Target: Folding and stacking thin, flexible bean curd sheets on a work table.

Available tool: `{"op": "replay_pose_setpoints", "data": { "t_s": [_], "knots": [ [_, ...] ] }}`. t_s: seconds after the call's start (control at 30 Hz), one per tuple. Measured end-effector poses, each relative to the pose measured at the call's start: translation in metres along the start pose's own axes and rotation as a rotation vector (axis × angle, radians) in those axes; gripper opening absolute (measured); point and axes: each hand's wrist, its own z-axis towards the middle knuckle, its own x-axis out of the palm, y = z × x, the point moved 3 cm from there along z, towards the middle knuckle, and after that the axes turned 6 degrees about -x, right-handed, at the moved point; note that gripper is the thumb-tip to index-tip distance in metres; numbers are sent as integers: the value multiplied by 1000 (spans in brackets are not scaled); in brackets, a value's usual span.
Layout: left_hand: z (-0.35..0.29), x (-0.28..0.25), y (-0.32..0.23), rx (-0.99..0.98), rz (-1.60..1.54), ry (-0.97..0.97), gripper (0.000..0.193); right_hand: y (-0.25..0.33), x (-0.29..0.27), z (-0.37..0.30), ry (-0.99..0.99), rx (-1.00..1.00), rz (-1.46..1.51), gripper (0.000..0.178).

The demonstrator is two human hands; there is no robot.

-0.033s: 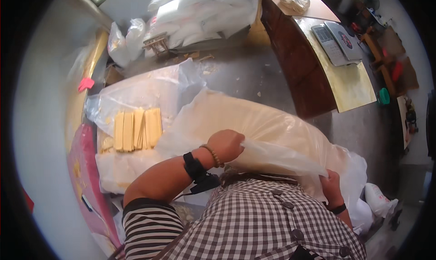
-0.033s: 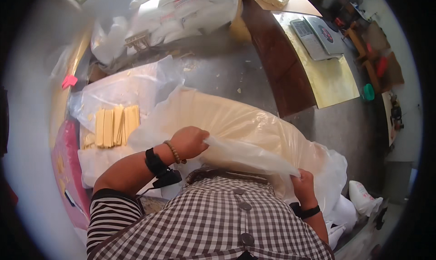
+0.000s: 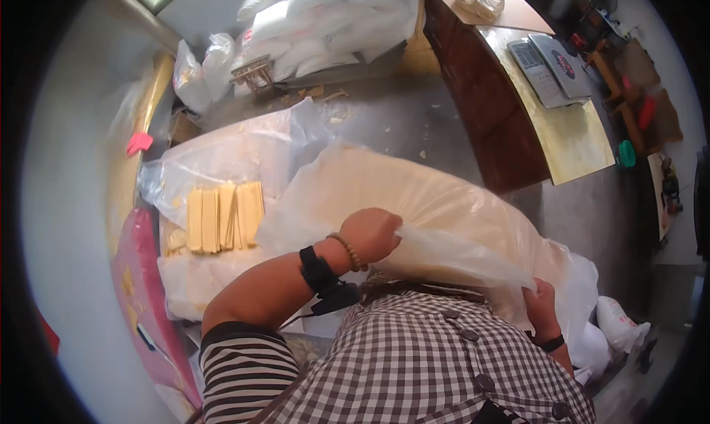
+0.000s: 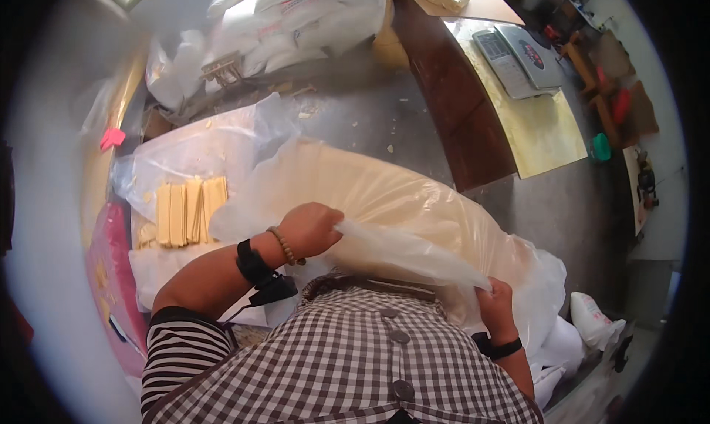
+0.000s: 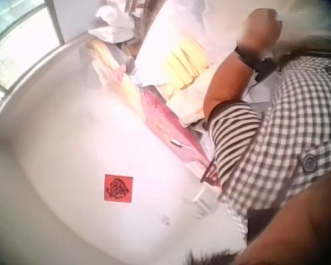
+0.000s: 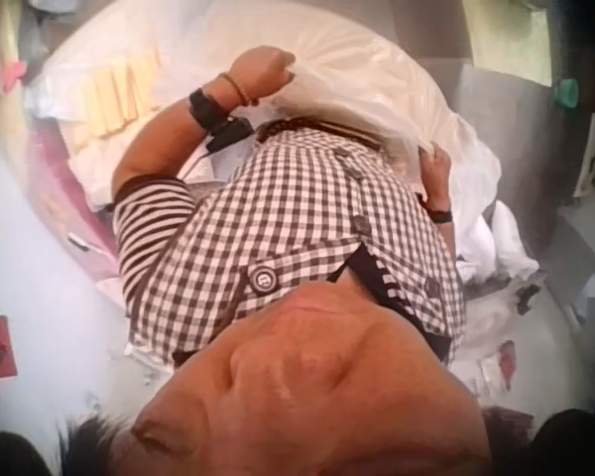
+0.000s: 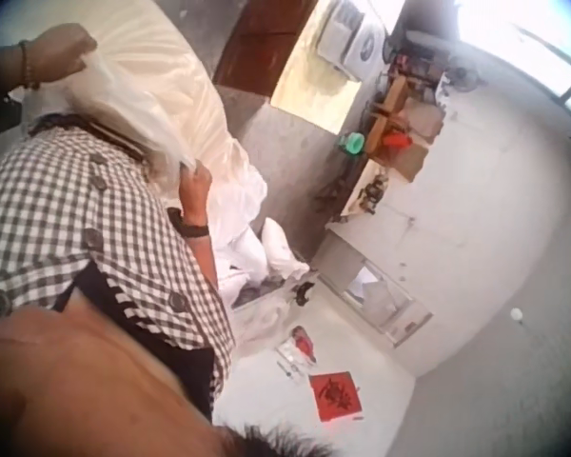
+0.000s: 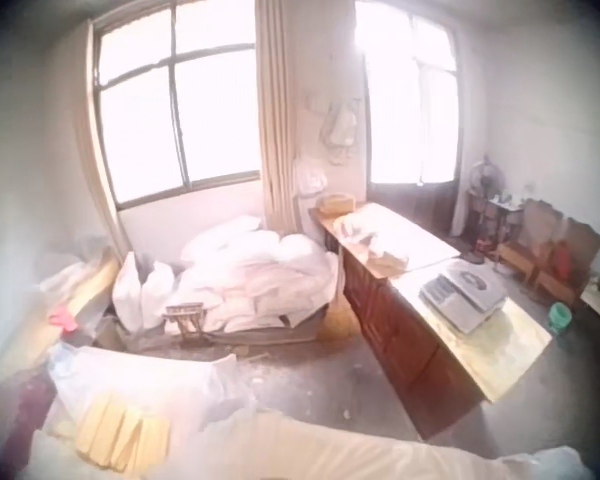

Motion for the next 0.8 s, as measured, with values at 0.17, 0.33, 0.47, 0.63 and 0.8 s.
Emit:
{"op": "replay_pose_setpoints", "data": {
  "t_s": [0.17, 0.33, 0.47, 0.63, 0.8],
  "knots": [
    [93, -56, 13, 37, 57, 93, 18, 12, 26, 67, -38, 145, 46, 18],
    [177, -89, 41, 70, 103, 146, 17, 17, 41, 147, -53, 155, 69, 17],
    [218, -106, 75, 77, 71, 242, 18, 26, 55, 179, -51, 279, 151, 17],
    [244, -139, 126, 134, 29, 280, 19, 66, 87, 214, -144, 335, 227, 16],
    [230, -228, 200, 143, 32, 186, 18, 158, 140, 252, -111, 250, 184, 16]
  ]
}}
